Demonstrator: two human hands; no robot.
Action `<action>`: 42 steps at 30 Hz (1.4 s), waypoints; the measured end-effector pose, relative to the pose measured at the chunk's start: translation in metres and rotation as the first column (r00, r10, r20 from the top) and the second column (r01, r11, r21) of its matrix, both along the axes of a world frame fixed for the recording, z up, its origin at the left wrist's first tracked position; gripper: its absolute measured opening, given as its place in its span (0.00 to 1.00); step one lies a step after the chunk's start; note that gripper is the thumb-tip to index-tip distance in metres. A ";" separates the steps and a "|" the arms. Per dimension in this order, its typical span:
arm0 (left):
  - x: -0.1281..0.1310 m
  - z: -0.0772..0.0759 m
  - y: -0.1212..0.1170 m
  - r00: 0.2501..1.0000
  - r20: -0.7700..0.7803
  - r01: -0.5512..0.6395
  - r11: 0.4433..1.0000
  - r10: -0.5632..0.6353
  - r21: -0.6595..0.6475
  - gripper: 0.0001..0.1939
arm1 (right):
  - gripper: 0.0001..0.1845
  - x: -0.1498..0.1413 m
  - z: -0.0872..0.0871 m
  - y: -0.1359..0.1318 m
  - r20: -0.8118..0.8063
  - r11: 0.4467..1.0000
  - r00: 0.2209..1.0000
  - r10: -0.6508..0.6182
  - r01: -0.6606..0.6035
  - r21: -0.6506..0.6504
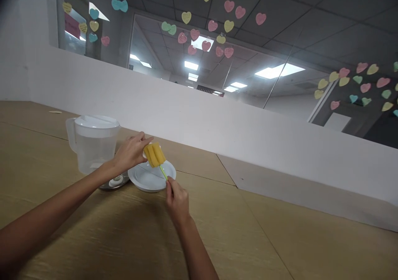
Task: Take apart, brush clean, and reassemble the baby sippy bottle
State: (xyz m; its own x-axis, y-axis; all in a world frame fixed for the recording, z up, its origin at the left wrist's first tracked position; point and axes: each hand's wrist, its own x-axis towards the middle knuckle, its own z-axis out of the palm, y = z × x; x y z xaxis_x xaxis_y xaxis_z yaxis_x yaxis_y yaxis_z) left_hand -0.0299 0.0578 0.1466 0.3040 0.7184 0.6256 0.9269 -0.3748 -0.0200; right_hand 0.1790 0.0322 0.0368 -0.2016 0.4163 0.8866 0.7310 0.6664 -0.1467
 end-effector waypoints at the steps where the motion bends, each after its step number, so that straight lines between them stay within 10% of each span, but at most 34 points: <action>1: 0.000 0.000 0.000 1.000 -0.003 -0.010 1.000 0.010 0.018 0.28 | 0.16 0.000 0.001 0.000 -0.012 1.000 1.000 0.011 -0.011 0.009; 24: -0.004 -0.006 0.007 0.996 0.014 -0.094 0.981 0.093 0.169 0.17 | 0.12 0.012 0.004 0.005 0.236 0.937 0.960 -0.152 0.064 0.345; 42: 0.048 -0.027 -0.022 0.925 -0.368 0.187 0.955 -0.092 0.232 0.08 | 0.11 -0.003 0.003 -0.001 0.229 0.928 0.941 -0.249 0.164 0.334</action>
